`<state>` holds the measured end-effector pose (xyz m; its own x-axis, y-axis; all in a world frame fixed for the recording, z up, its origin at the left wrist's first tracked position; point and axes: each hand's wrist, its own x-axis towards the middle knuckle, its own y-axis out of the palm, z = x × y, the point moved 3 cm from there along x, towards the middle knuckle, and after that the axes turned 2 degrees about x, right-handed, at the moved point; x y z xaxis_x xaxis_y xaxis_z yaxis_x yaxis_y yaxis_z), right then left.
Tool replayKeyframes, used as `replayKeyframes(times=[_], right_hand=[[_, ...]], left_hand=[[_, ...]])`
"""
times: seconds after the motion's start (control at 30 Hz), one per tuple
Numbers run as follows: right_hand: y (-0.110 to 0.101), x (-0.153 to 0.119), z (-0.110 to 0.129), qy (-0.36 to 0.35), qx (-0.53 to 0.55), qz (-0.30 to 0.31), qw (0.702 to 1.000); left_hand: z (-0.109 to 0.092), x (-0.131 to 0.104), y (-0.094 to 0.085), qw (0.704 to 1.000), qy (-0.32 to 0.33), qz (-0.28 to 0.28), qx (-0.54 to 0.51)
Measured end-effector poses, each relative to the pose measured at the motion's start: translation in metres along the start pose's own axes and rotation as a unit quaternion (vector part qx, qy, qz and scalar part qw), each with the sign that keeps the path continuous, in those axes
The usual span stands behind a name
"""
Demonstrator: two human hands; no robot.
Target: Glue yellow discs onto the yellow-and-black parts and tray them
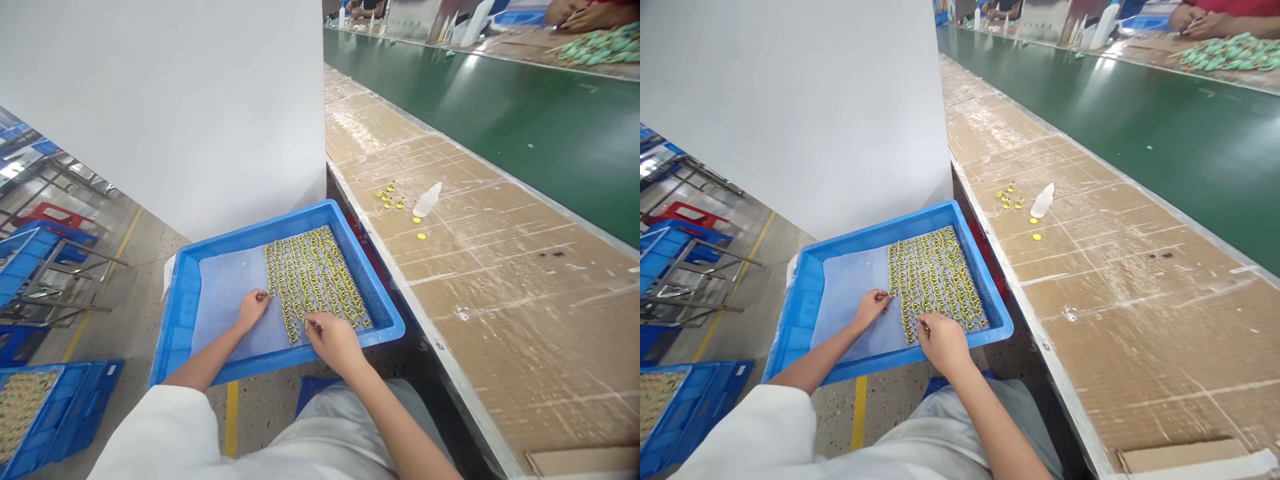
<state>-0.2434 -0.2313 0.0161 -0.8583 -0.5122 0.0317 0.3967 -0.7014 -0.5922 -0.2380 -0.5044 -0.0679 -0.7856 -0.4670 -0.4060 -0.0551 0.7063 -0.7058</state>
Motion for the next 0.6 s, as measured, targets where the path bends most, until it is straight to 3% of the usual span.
replayKeyframes(times=[0.6], right_hand=[[-0.0032,-0.0019,0.0042,-0.007,-0.037,0.011,0.999]], left_hand=[[-0.0036,-0.0001,-0.0034,0.997,0.051,-0.040,0.042]])
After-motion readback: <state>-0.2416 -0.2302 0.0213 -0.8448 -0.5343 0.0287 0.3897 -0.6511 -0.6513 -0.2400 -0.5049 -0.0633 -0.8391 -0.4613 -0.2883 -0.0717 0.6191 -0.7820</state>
